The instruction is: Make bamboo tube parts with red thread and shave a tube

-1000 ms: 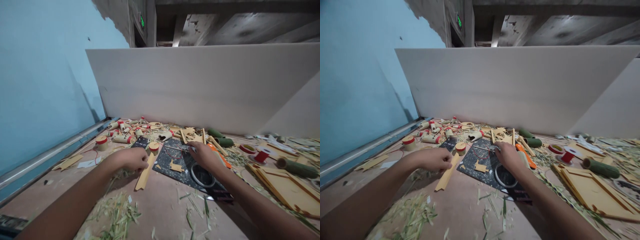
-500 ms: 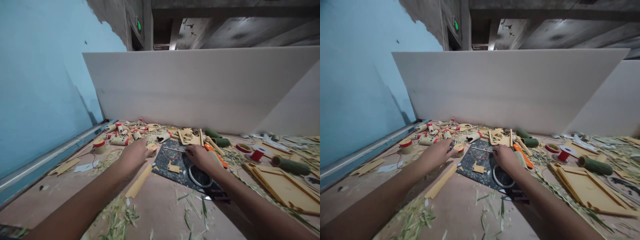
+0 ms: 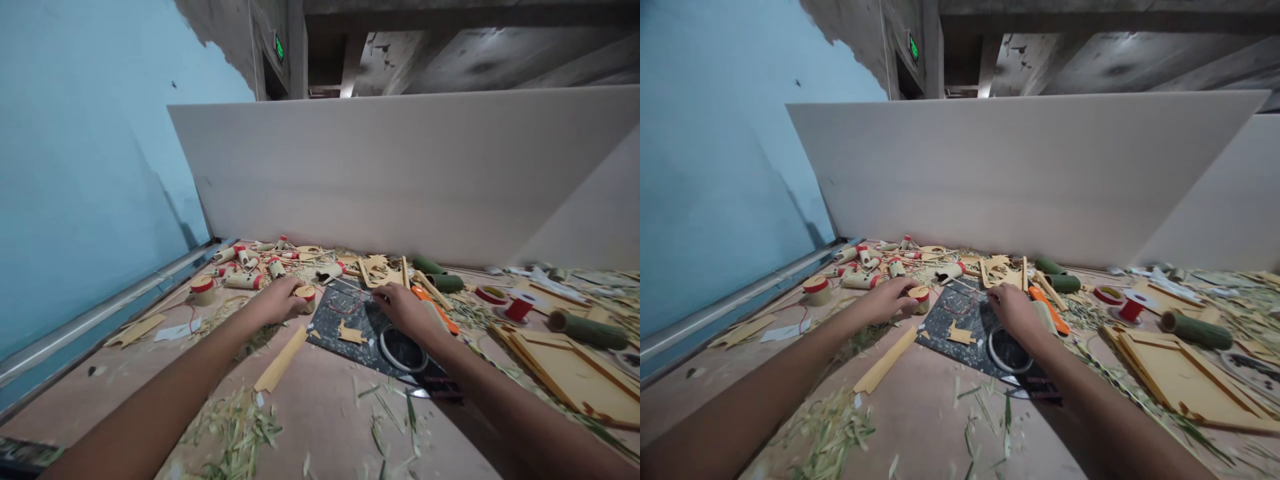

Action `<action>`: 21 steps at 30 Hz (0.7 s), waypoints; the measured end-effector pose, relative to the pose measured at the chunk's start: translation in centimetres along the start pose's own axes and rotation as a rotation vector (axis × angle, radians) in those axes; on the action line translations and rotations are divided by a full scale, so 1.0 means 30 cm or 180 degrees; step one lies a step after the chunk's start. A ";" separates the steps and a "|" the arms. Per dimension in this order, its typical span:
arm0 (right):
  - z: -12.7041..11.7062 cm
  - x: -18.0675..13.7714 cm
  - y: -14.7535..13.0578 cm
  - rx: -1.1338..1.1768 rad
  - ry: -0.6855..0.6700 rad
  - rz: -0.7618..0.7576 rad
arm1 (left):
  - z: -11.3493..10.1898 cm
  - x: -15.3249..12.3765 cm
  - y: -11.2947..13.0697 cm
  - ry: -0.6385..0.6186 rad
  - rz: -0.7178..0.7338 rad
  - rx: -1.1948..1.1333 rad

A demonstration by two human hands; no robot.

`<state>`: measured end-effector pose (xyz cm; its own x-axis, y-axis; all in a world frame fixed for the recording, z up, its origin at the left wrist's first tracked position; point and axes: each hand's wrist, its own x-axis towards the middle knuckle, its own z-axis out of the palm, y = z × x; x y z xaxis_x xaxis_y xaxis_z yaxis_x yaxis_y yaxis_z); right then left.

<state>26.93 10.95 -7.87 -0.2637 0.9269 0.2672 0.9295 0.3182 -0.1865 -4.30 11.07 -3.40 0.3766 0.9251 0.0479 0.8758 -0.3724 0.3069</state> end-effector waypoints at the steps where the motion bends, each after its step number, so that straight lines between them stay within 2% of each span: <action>1: 0.003 -0.001 -0.003 0.0011 -0.0001 -0.0022 | -0.010 0.001 -0.006 -0.0057 -0.0018 -0.0022; 6: 0.013 -0.004 -0.016 0.0067 0.0038 -0.0095 | -0.051 -0.009 -0.012 -0.0250 -0.0074 -0.0014; 12: 0.020 -0.004 -0.011 0.0127 0.0158 -0.0104 | -0.052 -0.040 -0.003 -0.0342 -0.0134 -0.0002; 21: 0.034 0.001 0.000 0.0140 0.0294 -0.0119 | -0.065 -0.034 -0.019 -0.0342 0.0141 -0.0140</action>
<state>26.65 11.17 -8.84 -0.2710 0.8925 0.3604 0.9068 0.3624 -0.2155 -5.79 10.49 -1.77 0.4468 0.8938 -0.0392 0.8445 -0.4069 0.3482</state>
